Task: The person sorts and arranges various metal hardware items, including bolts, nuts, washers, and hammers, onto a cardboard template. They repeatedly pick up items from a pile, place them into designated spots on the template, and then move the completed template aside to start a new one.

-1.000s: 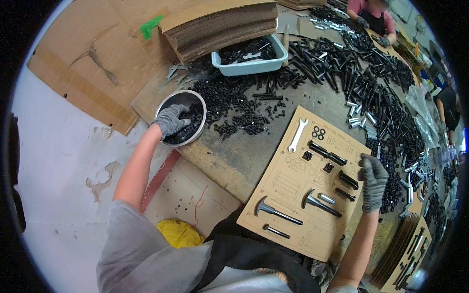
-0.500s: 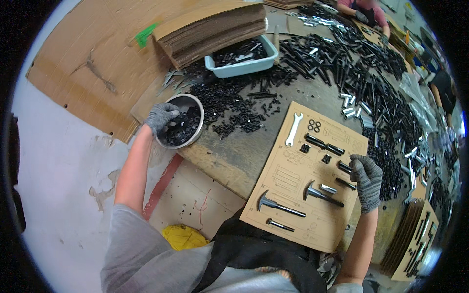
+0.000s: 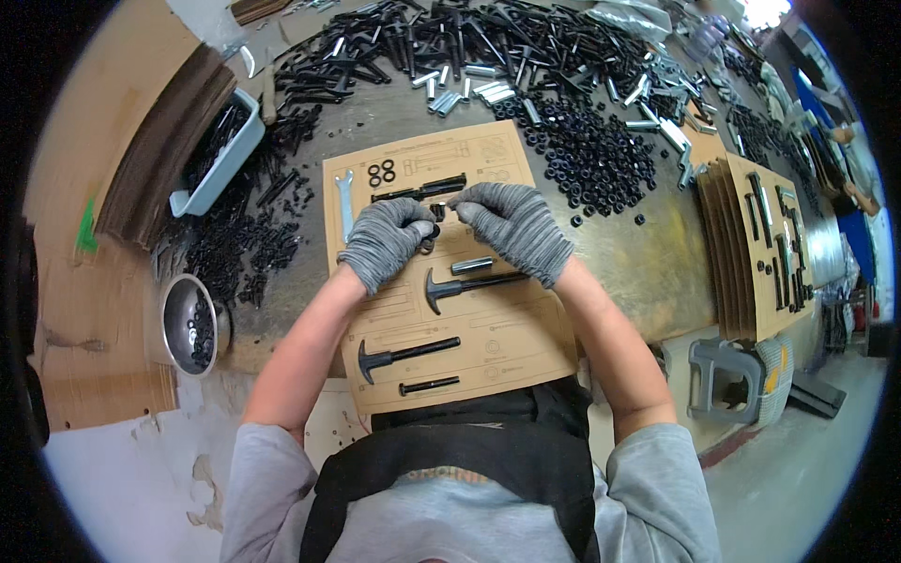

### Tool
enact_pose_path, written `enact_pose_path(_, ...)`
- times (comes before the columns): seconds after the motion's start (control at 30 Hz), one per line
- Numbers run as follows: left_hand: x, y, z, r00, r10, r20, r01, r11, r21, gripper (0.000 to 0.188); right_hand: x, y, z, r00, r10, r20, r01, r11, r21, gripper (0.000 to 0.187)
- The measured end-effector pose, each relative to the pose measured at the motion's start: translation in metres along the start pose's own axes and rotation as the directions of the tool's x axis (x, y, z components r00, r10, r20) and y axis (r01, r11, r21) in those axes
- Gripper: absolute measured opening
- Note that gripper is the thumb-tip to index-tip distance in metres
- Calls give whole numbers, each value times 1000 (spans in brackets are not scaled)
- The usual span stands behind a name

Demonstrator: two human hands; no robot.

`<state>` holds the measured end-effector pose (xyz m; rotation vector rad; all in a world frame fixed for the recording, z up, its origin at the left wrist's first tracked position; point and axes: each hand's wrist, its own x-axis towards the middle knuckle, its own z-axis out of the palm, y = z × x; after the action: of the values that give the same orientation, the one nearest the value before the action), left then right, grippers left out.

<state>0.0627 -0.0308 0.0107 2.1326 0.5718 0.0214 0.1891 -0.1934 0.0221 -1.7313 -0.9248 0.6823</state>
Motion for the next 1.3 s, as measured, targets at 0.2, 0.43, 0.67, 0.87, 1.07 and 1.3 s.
enact_pose_path(0.2,0,-19,16,971,195,-136,-171,971,169,17,-4,17,6,921,-388,30,363,827,-430,18)
enact_pose_path(0.43,-23,-13,0,951,218,-218,-184,969,165,24,-7,17,15,900,-369,230,411,548,-728,20)
enact_pose_path(0.67,-101,-54,-105,876,-242,-417,102,938,-330,24,-10,14,25,801,-547,243,540,485,-687,20)
enact_pose_path(0.87,-146,-89,-121,904,-365,-223,92,675,-732,34,6,17,42,868,-400,294,461,432,-775,19)
enact_pose_path(1.07,-126,-77,-64,993,-63,97,85,-164,-983,37,15,6,45,902,-304,305,421,471,-775,13)
enact_pose_path(1.3,-92,-84,12,954,247,171,279,-520,-807,35,10,-70,60,883,-319,346,384,913,-139,20)
